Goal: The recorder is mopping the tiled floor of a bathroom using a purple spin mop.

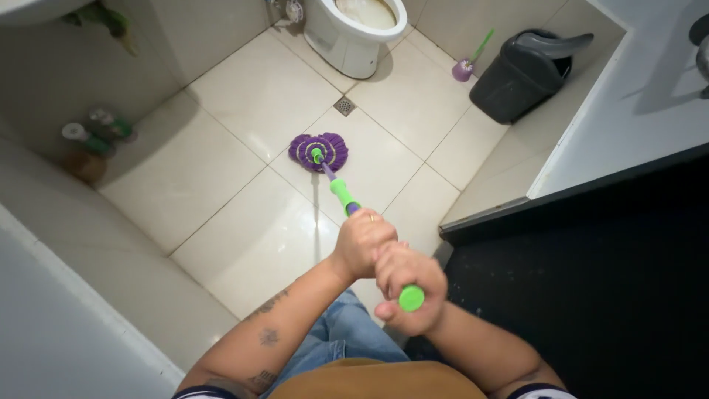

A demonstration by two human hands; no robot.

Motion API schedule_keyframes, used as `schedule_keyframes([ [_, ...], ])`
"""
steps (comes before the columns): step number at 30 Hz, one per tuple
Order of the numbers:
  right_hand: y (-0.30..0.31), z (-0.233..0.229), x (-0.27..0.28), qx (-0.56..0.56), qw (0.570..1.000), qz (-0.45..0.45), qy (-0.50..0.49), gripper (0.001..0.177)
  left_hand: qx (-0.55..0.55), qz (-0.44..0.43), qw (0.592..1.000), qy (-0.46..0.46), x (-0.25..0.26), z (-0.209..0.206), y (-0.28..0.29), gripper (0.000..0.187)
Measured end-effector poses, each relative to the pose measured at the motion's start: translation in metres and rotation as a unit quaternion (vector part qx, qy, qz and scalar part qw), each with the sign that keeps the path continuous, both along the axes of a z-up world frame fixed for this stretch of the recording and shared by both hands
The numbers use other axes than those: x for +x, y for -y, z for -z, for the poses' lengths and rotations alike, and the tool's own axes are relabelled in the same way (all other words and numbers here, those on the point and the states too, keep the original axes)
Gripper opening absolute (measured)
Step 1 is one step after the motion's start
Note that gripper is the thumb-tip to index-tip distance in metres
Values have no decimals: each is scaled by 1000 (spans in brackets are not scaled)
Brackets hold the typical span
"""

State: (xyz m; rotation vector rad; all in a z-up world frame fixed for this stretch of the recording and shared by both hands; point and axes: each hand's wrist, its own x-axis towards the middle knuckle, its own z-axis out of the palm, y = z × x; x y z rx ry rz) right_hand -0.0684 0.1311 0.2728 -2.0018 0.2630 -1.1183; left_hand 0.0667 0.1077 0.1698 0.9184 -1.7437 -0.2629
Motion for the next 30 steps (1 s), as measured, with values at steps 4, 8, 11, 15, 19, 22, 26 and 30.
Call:
schedule_keyframes([
  [4, 38, 86, 12, -54, 995, 49, 72, 23, -36, -5, 999, -11, 4, 65, 44, 20],
  [8, 99, 152, 37, -124, 968, 217, 11, 11, 133, -47, 989, 33, 30, 113, 102, 12],
  [11, 121, 171, 45, -44, 972, 228, -39, 15, 245, -60, 968, 22, 41, 118, 121, 16],
  [15, 99, 144, 30, -51, 974, 214, -45, 8, 208, -86, 956, 189, 28, 105, 109, 22],
  [19, 42, 45, -13, -52, 978, 186, -80, 6, 226, -42, 940, 251, -11, 17, 50, 34],
  [22, 18, 32, -23, -42, 992, 111, -42, 14, 46, -2, 989, 138, -21, 13, 20, 14],
  [26, 53, 120, 5, -108, 980, 166, 24, 8, 62, 14, 990, 126, 12, 77, 56, 19],
  [30, 104, 194, 61, -67, 978, 185, -66, 10, 311, -76, 947, 21, 56, 170, 100, 20],
])
